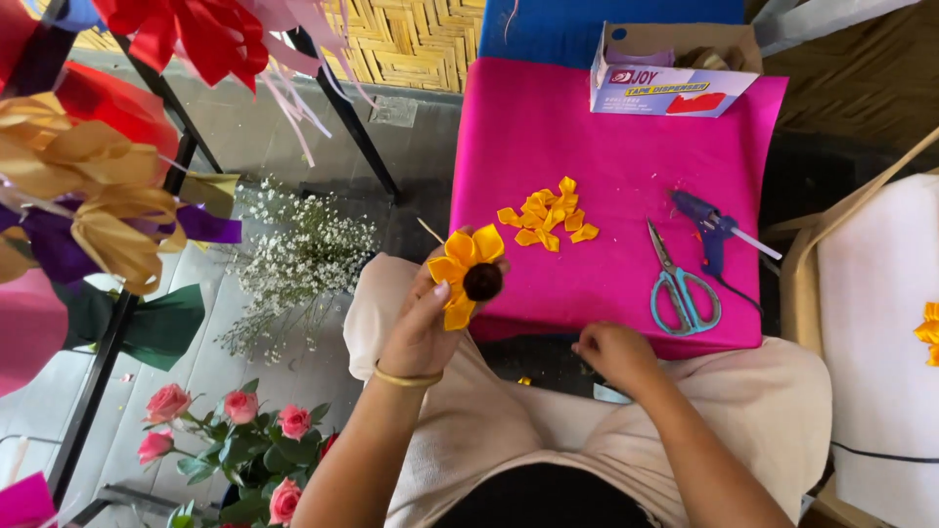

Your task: Assembling a decorative sunflower by gluing yellow fabric petals onto a brown center using a hot glue gun.

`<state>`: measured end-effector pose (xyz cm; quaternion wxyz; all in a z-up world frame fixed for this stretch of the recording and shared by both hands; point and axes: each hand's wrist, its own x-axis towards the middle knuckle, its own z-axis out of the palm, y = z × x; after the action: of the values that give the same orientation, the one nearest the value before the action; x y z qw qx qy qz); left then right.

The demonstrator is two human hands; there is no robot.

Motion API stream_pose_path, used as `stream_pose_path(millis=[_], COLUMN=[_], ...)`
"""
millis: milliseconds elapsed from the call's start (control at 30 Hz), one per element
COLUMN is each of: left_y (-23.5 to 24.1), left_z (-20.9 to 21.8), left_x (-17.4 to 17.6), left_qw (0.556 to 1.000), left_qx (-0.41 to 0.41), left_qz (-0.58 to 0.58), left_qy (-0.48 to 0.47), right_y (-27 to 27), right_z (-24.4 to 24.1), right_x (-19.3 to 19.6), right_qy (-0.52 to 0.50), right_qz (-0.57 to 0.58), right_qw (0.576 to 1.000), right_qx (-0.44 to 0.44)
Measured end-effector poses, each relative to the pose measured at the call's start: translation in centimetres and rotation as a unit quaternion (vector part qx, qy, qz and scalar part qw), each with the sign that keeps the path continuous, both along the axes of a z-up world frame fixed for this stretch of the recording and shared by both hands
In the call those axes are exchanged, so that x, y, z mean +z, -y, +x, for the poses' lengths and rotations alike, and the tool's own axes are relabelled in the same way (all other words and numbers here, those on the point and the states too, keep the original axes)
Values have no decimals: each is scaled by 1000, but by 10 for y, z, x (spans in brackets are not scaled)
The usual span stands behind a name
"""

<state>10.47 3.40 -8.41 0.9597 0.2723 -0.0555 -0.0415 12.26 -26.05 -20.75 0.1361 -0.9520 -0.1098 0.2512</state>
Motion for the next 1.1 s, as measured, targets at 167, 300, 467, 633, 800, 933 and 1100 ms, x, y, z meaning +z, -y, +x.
stream_pose_path(millis=[167,300,467,633,800,933,1100], left_y=[9,14,14,28,39,49,83], left_z=[17,17,9,14,20,31,39], left_x=[-25,-36,-23,-16,-22,-28,-27], left_qw=[999,998,997,996,995,981,971], left_qx=[-20,-28,-29,-34,-20,23,35], left_qz=[-19,-17,41,25,51,175,234], left_qy=[-33,-48,-49,-77,-89,-75,-25], right_y=[-1,13,18,17,22,22,12], right_z=[62,118,157,163,133,96,66], right_x=[16,-35,-51,-72,-40,17,73], right_qy=[82,154,207,158,97,-8,-53], right_qz=[55,38,19,96,333,553,605], right_qw=[994,982,966,975,920,804,780], right_qx=[-49,-103,-152,-122,-184,-217,-148])
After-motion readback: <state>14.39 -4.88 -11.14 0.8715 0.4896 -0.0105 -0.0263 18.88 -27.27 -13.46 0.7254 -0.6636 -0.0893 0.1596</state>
